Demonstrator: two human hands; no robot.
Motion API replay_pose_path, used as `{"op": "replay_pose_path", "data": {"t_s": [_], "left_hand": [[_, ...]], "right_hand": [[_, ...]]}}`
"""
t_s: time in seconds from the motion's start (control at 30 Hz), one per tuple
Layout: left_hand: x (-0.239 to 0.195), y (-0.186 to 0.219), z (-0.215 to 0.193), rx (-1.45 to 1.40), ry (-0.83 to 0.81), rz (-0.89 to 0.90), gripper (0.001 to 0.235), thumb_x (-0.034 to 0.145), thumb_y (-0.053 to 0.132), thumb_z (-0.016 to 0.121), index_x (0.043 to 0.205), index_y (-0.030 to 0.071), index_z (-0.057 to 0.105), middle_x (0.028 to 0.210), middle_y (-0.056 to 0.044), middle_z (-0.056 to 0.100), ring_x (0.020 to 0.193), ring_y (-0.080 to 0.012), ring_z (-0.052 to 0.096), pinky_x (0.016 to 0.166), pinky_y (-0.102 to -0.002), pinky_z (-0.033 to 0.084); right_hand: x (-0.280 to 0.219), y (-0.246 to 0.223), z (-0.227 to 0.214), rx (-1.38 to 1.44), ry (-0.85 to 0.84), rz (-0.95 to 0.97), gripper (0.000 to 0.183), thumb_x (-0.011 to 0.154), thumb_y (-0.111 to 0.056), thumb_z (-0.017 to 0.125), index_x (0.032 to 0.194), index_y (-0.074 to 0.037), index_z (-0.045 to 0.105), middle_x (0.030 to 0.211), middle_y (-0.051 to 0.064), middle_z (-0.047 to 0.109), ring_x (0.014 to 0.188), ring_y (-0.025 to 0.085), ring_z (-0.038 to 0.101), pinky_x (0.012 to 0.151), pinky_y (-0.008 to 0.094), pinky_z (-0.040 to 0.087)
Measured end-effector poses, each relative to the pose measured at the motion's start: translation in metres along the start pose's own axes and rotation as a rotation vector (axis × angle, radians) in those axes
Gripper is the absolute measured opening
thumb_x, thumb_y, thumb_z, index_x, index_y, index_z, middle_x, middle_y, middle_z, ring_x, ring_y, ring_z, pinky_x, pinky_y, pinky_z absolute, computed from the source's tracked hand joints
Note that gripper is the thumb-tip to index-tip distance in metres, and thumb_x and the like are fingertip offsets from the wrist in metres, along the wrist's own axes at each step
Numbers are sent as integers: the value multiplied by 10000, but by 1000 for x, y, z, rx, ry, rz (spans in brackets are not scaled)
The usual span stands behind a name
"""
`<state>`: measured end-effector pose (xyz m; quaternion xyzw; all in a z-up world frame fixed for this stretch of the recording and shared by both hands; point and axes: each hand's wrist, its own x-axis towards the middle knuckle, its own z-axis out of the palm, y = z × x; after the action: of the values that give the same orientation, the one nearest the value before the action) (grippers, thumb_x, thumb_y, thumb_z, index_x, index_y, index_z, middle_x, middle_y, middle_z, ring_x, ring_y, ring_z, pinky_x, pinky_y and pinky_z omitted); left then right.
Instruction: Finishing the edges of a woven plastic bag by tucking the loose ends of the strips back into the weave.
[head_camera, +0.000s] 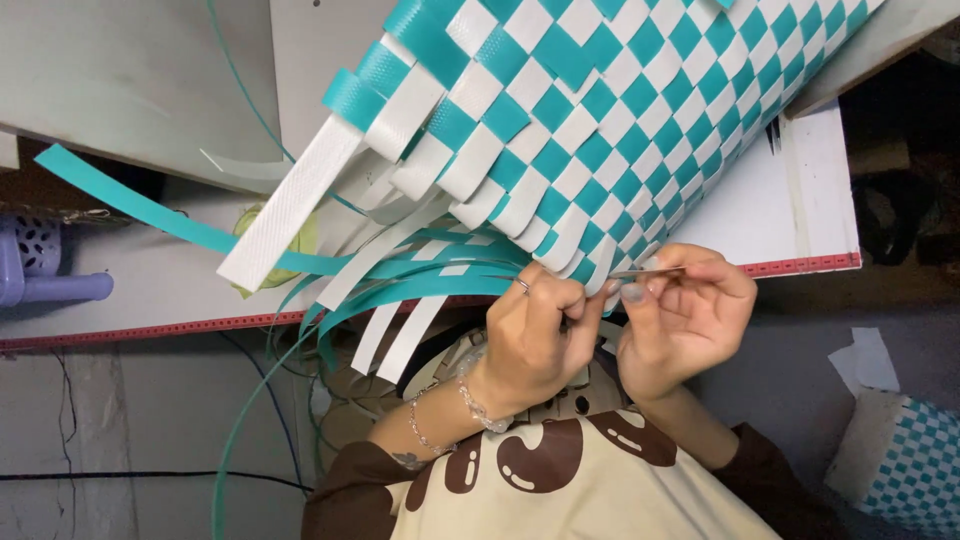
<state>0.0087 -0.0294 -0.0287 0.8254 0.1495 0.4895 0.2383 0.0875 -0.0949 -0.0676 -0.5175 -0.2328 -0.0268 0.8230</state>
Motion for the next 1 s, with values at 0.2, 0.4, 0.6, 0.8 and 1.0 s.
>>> {"op": "replay_pose_path", "data": {"t_s": [0.2,0.4,0.6,0.8,1.0], "left_hand": [[-2,0,-3,-21,2,16,375,721,-61,745,731,113,414,535,-11,413,473,-218,492,446,-283,474],[-5,-7,-6,-21,-5,66,267,753,-37,754,823,61,515,575,-45,463,521,-268,546,524,-341,510],[-10,-15,-16,-52,-115,51,374,807,-101,582,1079,124,708,840,-104,638,917,-377,663,803,-416,554],[-19,-29,-14,21,-115,84,279,820,-67,620,993,123,728,765,-77,621,856,-355,669,749,-413,560],[12,-27,-26,-59,-63,50,64,845,55,678,873,97,717,662,-67,578,638,-281,609,687,-389,542]], "right_hand": [[-12,11,-19,113,-2,80,348,872,-40,618,1144,32,415,765,234,522,480,134,431,435,212,407],[2,-19,-12,159,-232,345,196,950,-131,513,819,1,573,843,136,516,669,91,360,517,178,344],[10,-38,-5,-35,-372,347,214,953,-127,519,795,-7,600,876,58,331,797,102,277,664,210,294],[10,-26,0,-93,-294,271,147,934,-86,577,828,10,610,867,48,349,793,78,321,659,207,320],[23,14,-11,-280,-238,-378,429,784,-233,801,997,78,598,1192,276,360,984,326,418,834,409,400]]}}
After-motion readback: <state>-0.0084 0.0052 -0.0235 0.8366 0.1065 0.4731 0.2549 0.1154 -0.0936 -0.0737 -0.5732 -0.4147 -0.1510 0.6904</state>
